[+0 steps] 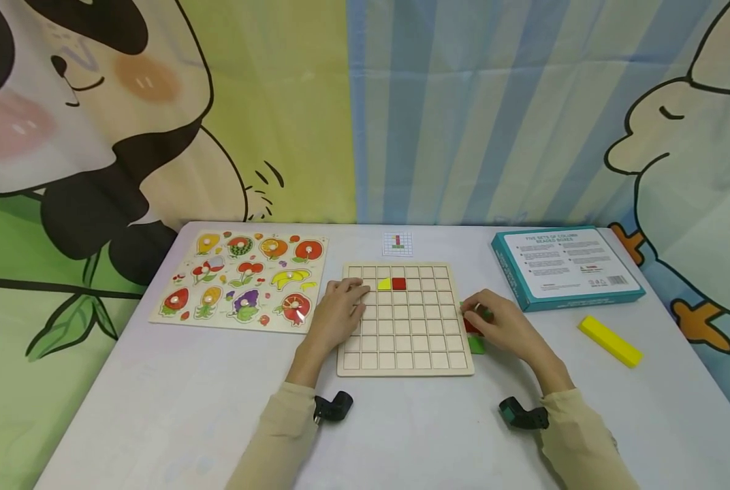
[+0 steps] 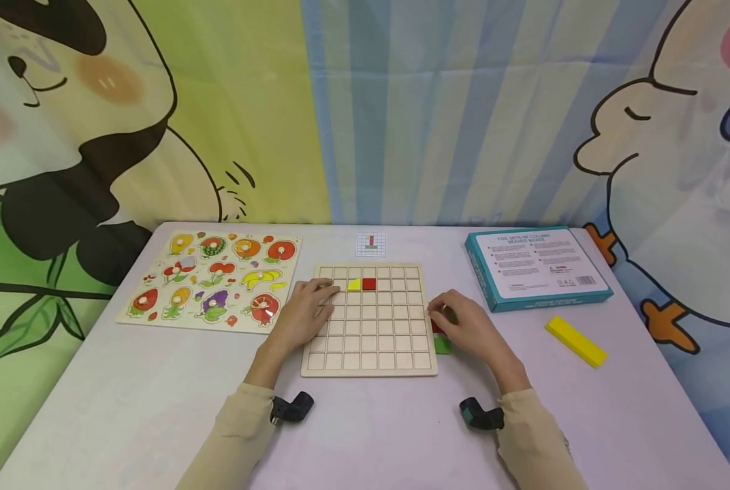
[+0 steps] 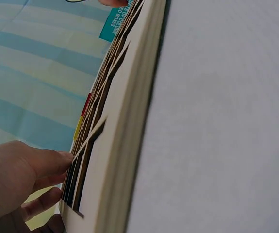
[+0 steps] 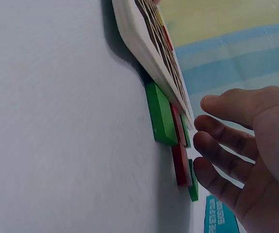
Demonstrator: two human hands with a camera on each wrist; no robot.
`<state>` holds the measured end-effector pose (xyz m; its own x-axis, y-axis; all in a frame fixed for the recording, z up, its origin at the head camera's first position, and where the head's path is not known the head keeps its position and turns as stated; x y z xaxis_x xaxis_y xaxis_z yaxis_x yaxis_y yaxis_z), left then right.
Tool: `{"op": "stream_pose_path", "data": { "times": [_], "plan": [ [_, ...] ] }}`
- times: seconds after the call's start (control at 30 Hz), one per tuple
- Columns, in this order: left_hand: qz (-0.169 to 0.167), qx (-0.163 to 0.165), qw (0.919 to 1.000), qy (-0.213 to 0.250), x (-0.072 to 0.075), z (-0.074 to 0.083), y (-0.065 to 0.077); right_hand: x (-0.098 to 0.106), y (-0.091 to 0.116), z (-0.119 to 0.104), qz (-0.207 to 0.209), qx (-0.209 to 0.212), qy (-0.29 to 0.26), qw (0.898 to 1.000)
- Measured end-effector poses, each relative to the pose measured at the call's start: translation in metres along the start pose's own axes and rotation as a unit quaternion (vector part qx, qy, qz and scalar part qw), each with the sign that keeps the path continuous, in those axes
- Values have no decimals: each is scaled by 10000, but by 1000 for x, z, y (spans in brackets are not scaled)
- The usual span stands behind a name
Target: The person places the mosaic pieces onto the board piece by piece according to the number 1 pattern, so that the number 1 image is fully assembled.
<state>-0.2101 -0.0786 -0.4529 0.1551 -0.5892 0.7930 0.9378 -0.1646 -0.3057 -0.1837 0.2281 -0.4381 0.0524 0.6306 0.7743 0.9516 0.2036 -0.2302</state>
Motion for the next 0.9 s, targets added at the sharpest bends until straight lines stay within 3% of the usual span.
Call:
{"op": "stream_pose_path", "data": {
  "times": [0.5,0.9],
  "plan": [
    [36,-39,10000,37,0,0,1,15,22,19,99,-72,273,9996],
    [44,-14,10000,29,0,0,1,14,29,21,-362,-383,364,9979]
  ]
}}
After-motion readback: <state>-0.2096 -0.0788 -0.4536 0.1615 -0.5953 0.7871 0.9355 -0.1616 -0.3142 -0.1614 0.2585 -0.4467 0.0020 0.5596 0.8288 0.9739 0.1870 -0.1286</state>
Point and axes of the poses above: each hand's wrist, its own y-axis away from the middle knuckle, its own x-axis out of the back of the hand, z = x × y, the point moved 2 cm from there along -y, towards the middle knuckle, and after that the axes turned 11 degrees about z, right-handed, at the moved point
